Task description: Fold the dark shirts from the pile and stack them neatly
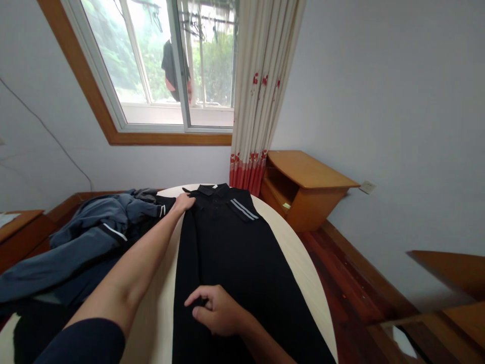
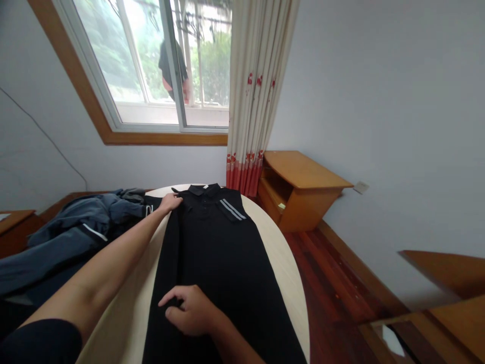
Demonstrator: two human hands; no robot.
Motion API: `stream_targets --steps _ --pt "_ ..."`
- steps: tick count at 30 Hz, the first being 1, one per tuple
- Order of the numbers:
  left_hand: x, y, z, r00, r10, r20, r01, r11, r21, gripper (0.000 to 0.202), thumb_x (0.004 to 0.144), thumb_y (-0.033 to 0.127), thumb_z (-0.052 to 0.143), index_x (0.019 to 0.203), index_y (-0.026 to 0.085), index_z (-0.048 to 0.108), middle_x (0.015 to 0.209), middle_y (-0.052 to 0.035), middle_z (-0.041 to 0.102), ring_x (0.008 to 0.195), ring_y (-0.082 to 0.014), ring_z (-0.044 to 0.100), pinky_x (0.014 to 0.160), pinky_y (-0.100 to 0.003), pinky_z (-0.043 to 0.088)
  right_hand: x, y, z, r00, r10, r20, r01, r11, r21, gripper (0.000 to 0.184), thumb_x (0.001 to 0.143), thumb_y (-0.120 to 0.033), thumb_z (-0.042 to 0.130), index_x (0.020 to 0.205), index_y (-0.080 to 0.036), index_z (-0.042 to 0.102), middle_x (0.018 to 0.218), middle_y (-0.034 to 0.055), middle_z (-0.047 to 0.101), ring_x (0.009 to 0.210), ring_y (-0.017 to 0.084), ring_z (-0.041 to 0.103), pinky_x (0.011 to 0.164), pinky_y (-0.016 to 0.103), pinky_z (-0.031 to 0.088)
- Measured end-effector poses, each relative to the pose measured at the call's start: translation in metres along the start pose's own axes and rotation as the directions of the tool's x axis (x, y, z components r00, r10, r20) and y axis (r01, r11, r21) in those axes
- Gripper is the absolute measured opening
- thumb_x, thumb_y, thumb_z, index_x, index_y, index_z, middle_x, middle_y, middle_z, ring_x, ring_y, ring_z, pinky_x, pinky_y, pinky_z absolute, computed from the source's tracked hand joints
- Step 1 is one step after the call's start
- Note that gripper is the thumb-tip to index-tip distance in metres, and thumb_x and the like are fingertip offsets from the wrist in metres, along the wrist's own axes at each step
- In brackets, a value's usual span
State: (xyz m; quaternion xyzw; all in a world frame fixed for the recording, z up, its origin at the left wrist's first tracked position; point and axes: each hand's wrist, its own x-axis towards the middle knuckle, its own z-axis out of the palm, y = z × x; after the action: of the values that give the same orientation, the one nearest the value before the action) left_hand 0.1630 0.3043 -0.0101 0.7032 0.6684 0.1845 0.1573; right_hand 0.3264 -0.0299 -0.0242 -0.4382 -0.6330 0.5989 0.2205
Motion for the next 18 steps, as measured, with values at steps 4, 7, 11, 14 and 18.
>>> stream_targets --steps 4,7,11,14,18 --pt "0.004 0.018 0.020 0.991 0.117 0.069 -0.119 0.992 0.029 0.050 0.091 0.029 0.045 0.135 0.010 0.061 0.141 -0.0131 0.059 0.129 -0.0247 0.056 0.106 -0.029 0.042 -0.003 -0.003 -0.010 0.998 0.056 0.036 -0.058 0.997 0.052 0.037 0.082 -0.014 0.054 0.116 -0.018 0.068 0.055 -0.0093 0.046 0.041 0.006 0.046 0.039 0.014 0.034" --pt "0.002 0.016 0.031 0.974 0.191 0.118 -0.200 0.978 0.066 0.050 0.095 0.028 0.038 0.136 0.012 0.060 0.146 -0.0117 0.055 0.136 -0.0219 0.048 0.113 -0.029 0.034 -0.005 -0.003 -0.016 0.997 0.075 0.028 -0.076 0.996 0.045 0.037 0.079 -0.012 0.053 0.112 -0.018 0.069 0.056 -0.0095 0.045 0.040 0.005 0.045 0.038 0.014 0.036" --pt "0.002 0.002 0.038 0.965 0.204 0.167 -0.227 0.965 0.132 0.057 0.098 0.038 0.036 0.148 0.013 0.046 0.160 -0.0134 0.033 0.148 -0.0271 0.029 0.119 -0.042 0.024 -0.006 -0.002 -0.020 0.995 0.095 0.030 -0.096 0.995 0.033 0.035 0.078 -0.011 0.051 0.107 -0.018 0.070 0.056 -0.0091 0.045 0.039 0.006 0.047 0.035 0.013 0.035" --pt "0.010 -0.006 0.041 0.961 0.186 0.207 -0.223 0.959 0.173 0.064 0.099 0.046 0.033 0.155 0.016 0.033 0.164 -0.0134 0.020 0.152 -0.0304 0.018 0.119 -0.054 0.019 -0.006 0.001 -0.021 0.990 0.138 0.031 -0.139 0.990 0.026 0.034 0.079 -0.011 0.049 0.106 -0.018 0.070 0.052 -0.0090 0.046 0.037 0.007 0.047 0.033 0.013 0.033" --pt "0.035 -0.012 0.042 0.953 0.176 0.245 -0.231 0.948 0.217 0.066 0.099 0.051 0.029 0.157 0.020 0.029 0.165 -0.0118 0.017 0.153 -0.0303 0.014 0.119 -0.059 0.013 -0.004 0.004 -0.022 0.982 0.185 0.027 -0.184 0.983 -0.022 0.037 0.079 -0.010 0.046 0.107 -0.020 0.070 0.051 -0.0080 0.048 0.039 0.009 0.049 0.033 0.014 0.033"
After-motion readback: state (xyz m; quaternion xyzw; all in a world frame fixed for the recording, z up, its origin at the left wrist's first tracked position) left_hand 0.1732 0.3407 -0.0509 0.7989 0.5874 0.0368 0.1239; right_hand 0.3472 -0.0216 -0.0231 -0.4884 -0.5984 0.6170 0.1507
